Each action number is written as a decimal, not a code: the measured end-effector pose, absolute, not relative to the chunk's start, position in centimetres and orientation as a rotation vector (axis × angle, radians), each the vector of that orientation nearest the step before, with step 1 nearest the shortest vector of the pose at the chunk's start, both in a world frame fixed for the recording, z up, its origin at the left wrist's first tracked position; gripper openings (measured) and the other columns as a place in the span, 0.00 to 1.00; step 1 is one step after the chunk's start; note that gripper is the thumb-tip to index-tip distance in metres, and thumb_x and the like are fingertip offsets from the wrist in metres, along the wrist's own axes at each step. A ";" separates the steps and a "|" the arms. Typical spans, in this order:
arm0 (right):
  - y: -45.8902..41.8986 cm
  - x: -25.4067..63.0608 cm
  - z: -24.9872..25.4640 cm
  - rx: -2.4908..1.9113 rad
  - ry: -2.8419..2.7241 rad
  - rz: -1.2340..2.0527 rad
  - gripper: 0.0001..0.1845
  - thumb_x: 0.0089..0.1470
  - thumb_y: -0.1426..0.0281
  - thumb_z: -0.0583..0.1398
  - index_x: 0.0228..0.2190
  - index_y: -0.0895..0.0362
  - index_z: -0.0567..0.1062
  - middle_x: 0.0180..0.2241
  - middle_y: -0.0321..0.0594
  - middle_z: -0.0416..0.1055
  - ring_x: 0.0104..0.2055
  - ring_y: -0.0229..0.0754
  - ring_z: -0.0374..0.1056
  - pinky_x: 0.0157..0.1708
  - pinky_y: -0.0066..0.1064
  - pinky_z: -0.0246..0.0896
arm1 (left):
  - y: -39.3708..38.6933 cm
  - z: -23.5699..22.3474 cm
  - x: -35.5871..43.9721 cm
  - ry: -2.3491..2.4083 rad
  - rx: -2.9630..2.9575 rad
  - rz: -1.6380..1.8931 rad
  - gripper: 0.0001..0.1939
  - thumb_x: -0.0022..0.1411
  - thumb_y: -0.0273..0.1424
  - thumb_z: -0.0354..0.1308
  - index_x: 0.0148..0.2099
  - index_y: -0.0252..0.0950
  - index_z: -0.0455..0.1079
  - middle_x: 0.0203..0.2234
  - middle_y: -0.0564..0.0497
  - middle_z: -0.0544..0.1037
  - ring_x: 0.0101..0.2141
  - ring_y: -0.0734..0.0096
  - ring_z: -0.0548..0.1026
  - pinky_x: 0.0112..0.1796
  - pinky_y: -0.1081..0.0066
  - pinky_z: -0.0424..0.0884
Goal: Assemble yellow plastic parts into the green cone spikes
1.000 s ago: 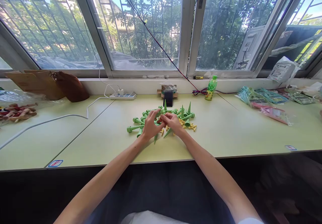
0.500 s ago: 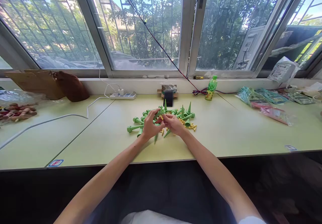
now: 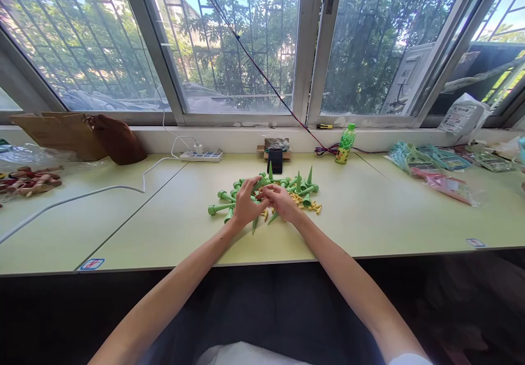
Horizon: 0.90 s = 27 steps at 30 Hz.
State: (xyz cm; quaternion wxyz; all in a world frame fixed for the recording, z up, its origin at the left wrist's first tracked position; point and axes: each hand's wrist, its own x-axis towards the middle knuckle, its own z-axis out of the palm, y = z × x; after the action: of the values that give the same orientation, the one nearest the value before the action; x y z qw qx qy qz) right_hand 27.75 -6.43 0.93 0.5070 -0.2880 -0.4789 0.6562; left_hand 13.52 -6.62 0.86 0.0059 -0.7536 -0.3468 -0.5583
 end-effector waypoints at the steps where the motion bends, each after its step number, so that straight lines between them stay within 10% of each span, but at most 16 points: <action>1: -6.4 27.6 0.9 -0.733 -1.163 1.494 0.19 0.44 0.59 0.71 0.34 0.56 0.74 0.31 0.39 0.77 0.34 0.40 0.73 0.34 0.29 0.67 | -6.6 0.8 13.5 -1.098 -2.357 -1.743 0.29 0.50 0.23 0.59 0.56 0.38 0.63 0.43 0.47 0.73 0.41 0.65 0.74 0.41 0.67 0.73; 27: -6.5 27.6 0.7 -0.898 -1.360 1.182 0.19 0.40 0.56 0.71 0.28 0.57 0.76 0.27 0.41 0.77 0.32 0.47 0.75 0.29 0.33 0.69 | -6.8 0.6 12.9 -1.152 -2.433 -1.579 0.28 0.50 0.25 0.59 0.56 0.39 0.65 0.43 0.46 0.73 0.40 0.65 0.74 0.40 0.67 0.73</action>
State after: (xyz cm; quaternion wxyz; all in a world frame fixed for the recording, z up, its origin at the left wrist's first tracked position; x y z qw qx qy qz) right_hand 27.60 -6.48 0.66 0.5347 -0.3768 -0.5708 0.4962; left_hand 12.92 -6.75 0.63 0.0105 -0.7795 -0.3692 -0.5059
